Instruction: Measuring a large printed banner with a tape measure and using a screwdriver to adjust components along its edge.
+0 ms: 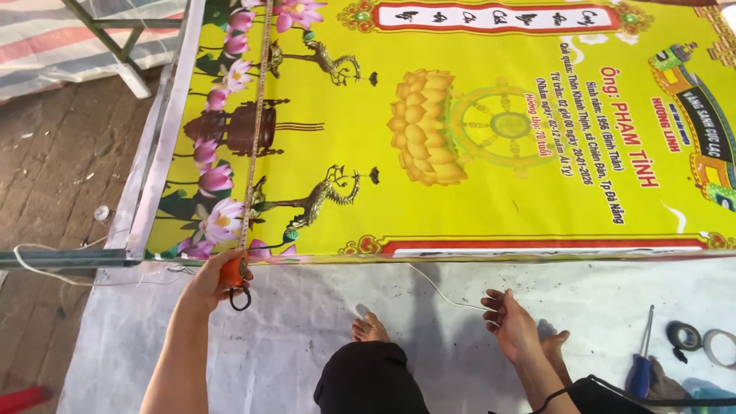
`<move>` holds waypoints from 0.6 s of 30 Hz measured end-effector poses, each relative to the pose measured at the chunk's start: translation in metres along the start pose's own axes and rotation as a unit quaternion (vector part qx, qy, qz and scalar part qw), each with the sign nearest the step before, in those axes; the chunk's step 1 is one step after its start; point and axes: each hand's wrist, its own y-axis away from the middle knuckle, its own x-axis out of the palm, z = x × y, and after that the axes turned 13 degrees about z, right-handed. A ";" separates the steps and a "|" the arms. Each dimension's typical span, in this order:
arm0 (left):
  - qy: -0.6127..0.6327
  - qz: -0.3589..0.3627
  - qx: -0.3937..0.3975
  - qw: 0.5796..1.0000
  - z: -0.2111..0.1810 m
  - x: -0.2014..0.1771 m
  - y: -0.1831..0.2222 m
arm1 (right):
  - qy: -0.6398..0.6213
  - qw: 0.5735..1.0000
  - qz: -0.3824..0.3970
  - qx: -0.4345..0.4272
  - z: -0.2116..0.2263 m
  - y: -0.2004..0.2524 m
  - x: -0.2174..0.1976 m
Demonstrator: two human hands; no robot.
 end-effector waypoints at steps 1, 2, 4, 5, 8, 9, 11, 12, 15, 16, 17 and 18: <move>0.005 0.009 0.005 1.000 -0.001 0.001 0.001 | 0.002 1.000 0.001 0.002 0.001 0.000 0.000; 0.010 0.018 0.009 1.000 -0.001 0.001 0.003 | 0.004 1.000 0.001 0.003 0.001 0.001 0.001; 0.039 0.020 0.019 0.999 0.004 0.001 -0.005 | 0.003 1.000 0.005 0.004 -0.001 0.000 0.000; 0.068 0.024 0.029 0.997 0.007 0.000 -0.008 | 0.002 1.000 0.006 0.004 -0.002 -0.001 0.000; 0.080 0.053 0.044 0.994 0.003 0.024 -0.007 | -0.002 1.000 0.020 0.000 -0.009 -0.010 -0.008; 0.079 0.053 0.044 0.994 0.001 0.037 -0.008 | -0.003 1.000 0.020 0.000 -0.009 -0.008 -0.006; 0.083 0.096 0.081 0.989 -0.003 0.063 -0.010 | -0.005 1.000 0.019 -0.002 -0.007 -0.005 -0.003; 0.083 0.096 0.081 0.989 -0.001 0.073 -0.014 | -0.005 1.000 0.019 -0.003 -0.005 -0.002 -0.001; 0.086 0.132 0.083 0.984 0.005 0.105 -0.023 | -0.008 1.000 0.014 -0.008 0.001 0.005 0.002; 0.090 0.128 0.069 0.985 0.007 0.115 -0.024 | -0.006 1.000 0.012 -0.009 0.002 0.006 0.001; 0.093 0.124 0.055 0.986 0.009 0.125 -0.025 | -0.006 1.000 0.011 -0.010 0.002 0.007 -0.001; 0.091 0.126 0.054 0.986 0.014 0.131 -0.025 | -0.008 1.000 0.009 -0.011 0.002 0.007 -0.003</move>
